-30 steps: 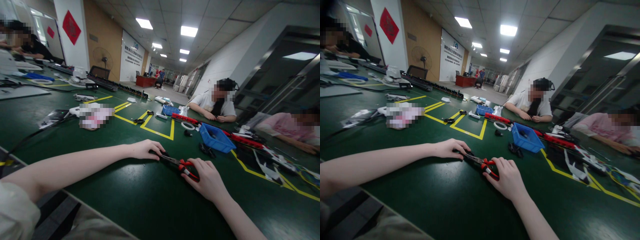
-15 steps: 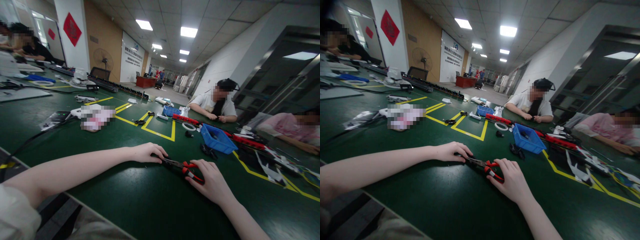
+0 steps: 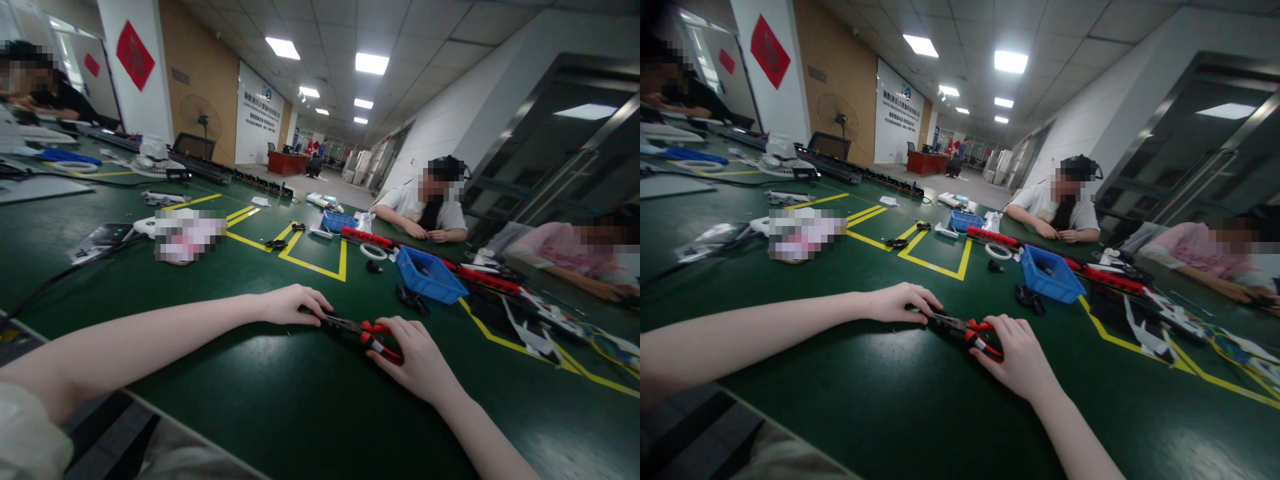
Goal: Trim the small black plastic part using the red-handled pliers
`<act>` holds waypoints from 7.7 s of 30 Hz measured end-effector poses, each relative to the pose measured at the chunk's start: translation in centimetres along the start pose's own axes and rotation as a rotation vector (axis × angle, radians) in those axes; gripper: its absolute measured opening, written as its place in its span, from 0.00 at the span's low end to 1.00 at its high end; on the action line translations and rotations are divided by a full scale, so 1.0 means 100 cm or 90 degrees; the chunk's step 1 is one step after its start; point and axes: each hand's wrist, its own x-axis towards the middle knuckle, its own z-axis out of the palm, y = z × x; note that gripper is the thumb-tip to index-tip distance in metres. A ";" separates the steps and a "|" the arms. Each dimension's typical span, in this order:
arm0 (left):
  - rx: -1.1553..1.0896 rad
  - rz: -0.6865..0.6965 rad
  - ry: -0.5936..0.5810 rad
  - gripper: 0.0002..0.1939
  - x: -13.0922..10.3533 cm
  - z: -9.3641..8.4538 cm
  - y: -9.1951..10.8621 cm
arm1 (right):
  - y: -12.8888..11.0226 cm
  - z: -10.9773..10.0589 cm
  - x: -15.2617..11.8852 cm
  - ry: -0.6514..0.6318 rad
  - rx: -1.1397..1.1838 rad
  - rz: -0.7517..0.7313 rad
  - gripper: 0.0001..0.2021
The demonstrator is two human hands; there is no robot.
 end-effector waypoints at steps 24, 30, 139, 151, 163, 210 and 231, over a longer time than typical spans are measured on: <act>-0.020 0.009 -0.004 0.09 0.000 0.002 -0.007 | 0.001 0.003 0.000 0.038 -0.066 -0.038 0.21; -0.024 0.001 -0.003 0.08 0.000 0.001 -0.005 | 0.004 0.007 -0.002 0.086 -0.135 -0.067 0.22; 0.021 0.012 -0.001 0.10 -0.003 0.002 -0.007 | 0.009 0.007 -0.002 0.069 -0.039 -0.020 0.21; 0.028 0.018 0.008 0.09 -0.002 0.002 -0.005 | 0.008 0.007 -0.002 0.061 -0.042 -0.031 0.20; 0.037 -0.008 0.011 0.07 -0.001 0.005 -0.006 | 0.003 0.005 0.001 0.045 -0.039 -0.040 0.19; -0.105 -0.264 -0.362 0.10 0.006 -0.044 0.010 | 0.032 0.009 -0.031 0.027 0.229 0.069 0.28; -0.066 -0.160 -0.219 0.03 -0.001 -0.008 0.019 | 0.031 0.009 -0.025 0.016 0.183 0.066 0.28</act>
